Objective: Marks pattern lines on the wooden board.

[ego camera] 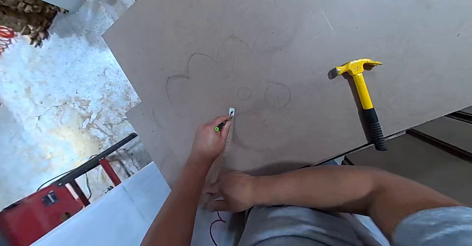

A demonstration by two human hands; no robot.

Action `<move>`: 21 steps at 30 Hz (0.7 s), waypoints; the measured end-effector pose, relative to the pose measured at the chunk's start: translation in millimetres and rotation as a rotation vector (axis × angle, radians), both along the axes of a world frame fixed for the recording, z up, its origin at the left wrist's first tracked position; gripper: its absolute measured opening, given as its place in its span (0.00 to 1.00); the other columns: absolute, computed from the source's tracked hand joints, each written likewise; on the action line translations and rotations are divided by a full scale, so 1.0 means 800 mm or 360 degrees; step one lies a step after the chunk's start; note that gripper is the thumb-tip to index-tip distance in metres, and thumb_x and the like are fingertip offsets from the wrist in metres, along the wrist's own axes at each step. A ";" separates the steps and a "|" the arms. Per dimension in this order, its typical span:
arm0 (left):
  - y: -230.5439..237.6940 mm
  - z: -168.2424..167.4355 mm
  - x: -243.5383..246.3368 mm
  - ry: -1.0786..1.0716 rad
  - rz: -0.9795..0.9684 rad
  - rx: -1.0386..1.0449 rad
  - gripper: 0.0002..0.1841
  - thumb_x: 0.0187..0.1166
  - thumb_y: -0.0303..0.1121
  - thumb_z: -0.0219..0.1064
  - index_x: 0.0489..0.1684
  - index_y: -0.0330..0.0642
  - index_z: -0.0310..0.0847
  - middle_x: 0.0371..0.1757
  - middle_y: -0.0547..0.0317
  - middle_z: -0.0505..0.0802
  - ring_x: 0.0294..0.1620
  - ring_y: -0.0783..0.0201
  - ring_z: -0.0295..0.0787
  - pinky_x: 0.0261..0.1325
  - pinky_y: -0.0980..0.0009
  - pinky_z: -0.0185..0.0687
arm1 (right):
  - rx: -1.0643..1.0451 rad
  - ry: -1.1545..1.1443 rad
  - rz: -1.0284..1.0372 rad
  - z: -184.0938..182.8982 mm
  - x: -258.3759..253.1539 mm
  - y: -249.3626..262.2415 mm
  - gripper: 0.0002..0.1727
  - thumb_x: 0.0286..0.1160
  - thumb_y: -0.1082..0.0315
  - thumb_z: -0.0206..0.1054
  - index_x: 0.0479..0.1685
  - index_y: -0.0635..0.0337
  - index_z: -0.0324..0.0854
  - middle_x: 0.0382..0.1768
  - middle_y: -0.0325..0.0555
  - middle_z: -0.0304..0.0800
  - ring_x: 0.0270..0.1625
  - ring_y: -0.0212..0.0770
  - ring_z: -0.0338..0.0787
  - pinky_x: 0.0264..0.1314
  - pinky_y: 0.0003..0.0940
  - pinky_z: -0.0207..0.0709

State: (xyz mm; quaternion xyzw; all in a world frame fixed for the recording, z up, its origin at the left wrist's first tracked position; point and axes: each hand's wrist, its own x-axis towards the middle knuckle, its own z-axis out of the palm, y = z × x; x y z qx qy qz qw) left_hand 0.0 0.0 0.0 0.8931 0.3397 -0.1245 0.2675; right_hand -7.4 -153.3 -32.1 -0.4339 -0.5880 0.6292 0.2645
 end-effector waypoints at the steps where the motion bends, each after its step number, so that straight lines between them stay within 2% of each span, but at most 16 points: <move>1: -0.003 -0.002 -0.001 -0.0018 0.0004 0.0000 0.11 0.86 0.38 0.68 0.56 0.48 0.93 0.42 0.58 0.97 0.36 0.63 0.93 0.43 0.59 0.90 | -0.0030 -0.0030 0.0042 0.002 0.016 -0.018 0.28 0.88 0.39 0.54 0.64 0.52 0.83 0.45 0.54 0.92 0.52 0.59 0.92 0.55 0.66 0.82; 3: -0.008 -0.007 -0.004 -0.0075 0.0008 0.0003 0.11 0.86 0.39 0.68 0.55 0.48 0.92 0.41 0.59 0.97 0.34 0.65 0.92 0.41 0.61 0.90 | -0.0131 -0.0119 0.0144 0.010 0.054 -0.051 0.28 0.88 0.39 0.52 0.56 0.52 0.87 0.40 0.53 0.93 0.48 0.59 0.93 0.52 0.66 0.81; 5: -0.013 -0.013 -0.004 -0.0126 0.0035 0.0004 0.11 0.86 0.39 0.68 0.55 0.49 0.92 0.40 0.59 0.96 0.33 0.66 0.92 0.40 0.61 0.90 | -0.0283 -0.0237 0.0207 0.021 0.090 -0.078 0.27 0.88 0.40 0.53 0.54 0.50 0.89 0.40 0.53 0.93 0.49 0.59 0.92 0.52 0.66 0.81; 10: -0.020 -0.019 0.002 -0.0162 0.0106 0.0015 0.11 0.87 0.40 0.67 0.55 0.49 0.92 0.38 0.59 0.96 0.32 0.65 0.92 0.39 0.59 0.90 | -0.0644 -0.0674 0.0178 0.046 0.161 -0.116 0.17 0.85 0.53 0.58 0.52 0.51 0.88 0.39 0.54 0.92 0.47 0.60 0.92 0.46 0.66 0.81; 13: -0.024 -0.019 0.007 -0.0174 0.0133 0.0051 0.11 0.88 0.42 0.66 0.54 0.50 0.92 0.36 0.59 0.96 0.31 0.64 0.92 0.38 0.58 0.89 | -0.0788 -0.0955 0.0135 0.060 0.209 -0.115 0.14 0.82 0.56 0.60 0.51 0.48 0.89 0.40 0.50 0.92 0.47 0.57 0.92 0.46 0.64 0.82; 16: -0.031 -0.021 0.010 -0.0218 0.0157 0.0065 0.12 0.88 0.42 0.65 0.55 0.49 0.92 0.35 0.57 0.95 0.31 0.62 0.92 0.37 0.56 0.89 | -0.0830 -0.1298 0.0036 0.075 0.262 -0.104 0.09 0.80 0.57 0.63 0.45 0.44 0.90 0.36 0.45 0.91 0.43 0.52 0.92 0.40 0.59 0.84; 19: -0.035 -0.028 0.010 -0.0309 0.0148 0.0118 0.14 0.89 0.42 0.64 0.56 0.45 0.91 0.37 0.52 0.96 0.34 0.57 0.94 0.40 0.52 0.91 | -0.0732 -0.1633 -0.0048 0.089 0.315 -0.078 0.09 0.80 0.63 0.64 0.45 0.46 0.90 0.34 0.48 0.91 0.40 0.56 0.92 0.36 0.62 0.82; 21: -0.038 -0.032 0.009 -0.0359 0.0138 0.0173 0.15 0.89 0.41 0.63 0.58 0.43 0.91 0.37 0.49 0.96 0.34 0.54 0.95 0.40 0.51 0.90 | -0.0565 -0.1802 -0.0133 0.096 0.343 -0.047 0.09 0.81 0.65 0.62 0.42 0.51 0.90 0.34 0.53 0.90 0.41 0.60 0.92 0.35 0.64 0.81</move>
